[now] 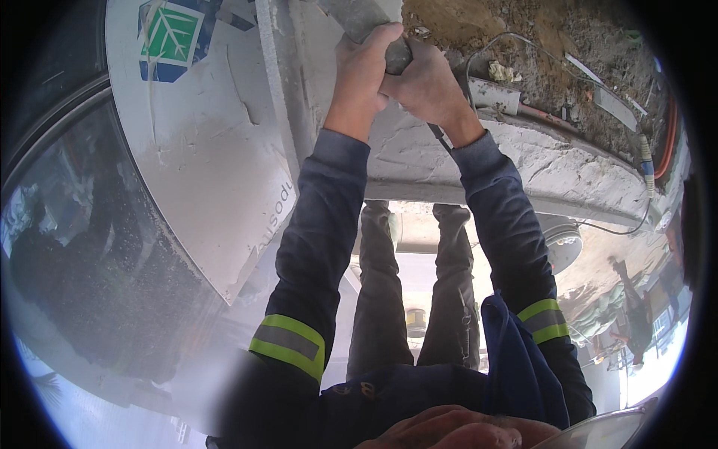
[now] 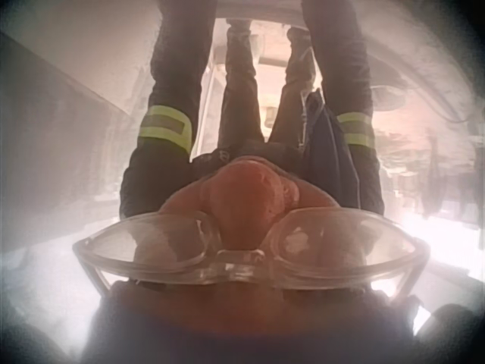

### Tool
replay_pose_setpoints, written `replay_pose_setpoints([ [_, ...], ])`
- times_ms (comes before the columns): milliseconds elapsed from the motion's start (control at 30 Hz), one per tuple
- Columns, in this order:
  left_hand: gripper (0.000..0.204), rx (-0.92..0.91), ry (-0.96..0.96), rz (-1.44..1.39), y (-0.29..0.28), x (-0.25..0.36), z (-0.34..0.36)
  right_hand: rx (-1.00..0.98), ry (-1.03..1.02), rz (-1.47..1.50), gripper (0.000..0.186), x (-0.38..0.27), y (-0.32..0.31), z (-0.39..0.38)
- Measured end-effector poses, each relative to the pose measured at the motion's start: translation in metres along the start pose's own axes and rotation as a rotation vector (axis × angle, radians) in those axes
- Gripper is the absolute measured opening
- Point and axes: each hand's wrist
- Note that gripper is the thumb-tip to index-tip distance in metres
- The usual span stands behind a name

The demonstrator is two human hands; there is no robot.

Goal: The person uses an angle grinder to cut and grind a concrete ledge or beam. They hold the tool with both hands and move it along the surface, creating dust and removing material.

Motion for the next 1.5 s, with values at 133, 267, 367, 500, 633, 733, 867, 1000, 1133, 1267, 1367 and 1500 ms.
replay_pose_setpoints([
  [133, 0.038, -0.007, -0.03, -0.022, -0.001, 0.004, 0.004, -0.058, 0.037, -0.028, 0.051, -0.008, -0.006, 0.002],
  [267, 0.037, -0.042, -0.02, -0.073, 0.004, 0.006, 0.01, 0.003, -0.051, -0.089, 0.041, 0.003, -0.003, 0.012],
  [367, 0.02, -0.082, -0.035, -0.087, 0.001, 0.008, 0.015, -0.018, -0.041, -0.06, 0.041, 0.0, -0.005, 0.017],
  [500, 0.016, -0.161, -0.004, -0.075, -0.001, 0.015, 0.013, -0.024, -0.112, -0.049, 0.041, -0.001, -0.005, 0.024],
  [633, 0.018, -0.202, 0.06, -0.001, -0.006, 0.018, 0.02, -0.09, -0.032, -0.098, 0.041, -0.003, -0.006, 0.031],
  [733, 0.018, -0.124, -0.025, -0.048, -0.002, 0.018, 0.024, -0.018, -0.101, -0.098, 0.038, 0.001, -0.001, 0.034],
  [867, 0.016, -0.125, -0.032, -0.051, -0.003, 0.019, 0.038, -0.055, -0.262, -0.153, 0.032, 0.015, 0.001, 0.049],
  [1000, 0.016, -0.113, -0.018, -0.052, -0.011, 0.02, 0.051, -0.09, -0.112, -0.041, 0.029, 0.002, 0.004, 0.05],
  [1133, 0.017, -0.088, -0.073, -0.078, -0.014, 0.013, 0.052, -0.046, -0.107, -0.091, 0.03, -0.001, 0.005, 0.045],
  [1267, 0.031, -0.066, -0.055, -0.068, -0.012, 0.005, 0.036, -0.011, -0.176, -0.073, 0.035, 0.005, 0.005, 0.026],
  [1367, 0.038, -0.027, -0.043, 0.015, -0.006, 0.012, 0.009, 0.011, -0.107, -0.086, 0.036, 0.001, 0.007, 0.007],
  [1500, 0.037, -0.024, -0.051, 0.018, -0.006, 0.009, 0.001, -0.01, -0.047, -0.049, 0.04, -0.007, 0.003, -0.002],
])
Point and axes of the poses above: each hand's wrist, its own z-axis towards the middle knuckle, its own y-axis out of the palm, x = y × z, and after that the axes turned 12 degrees about -z, right-handed
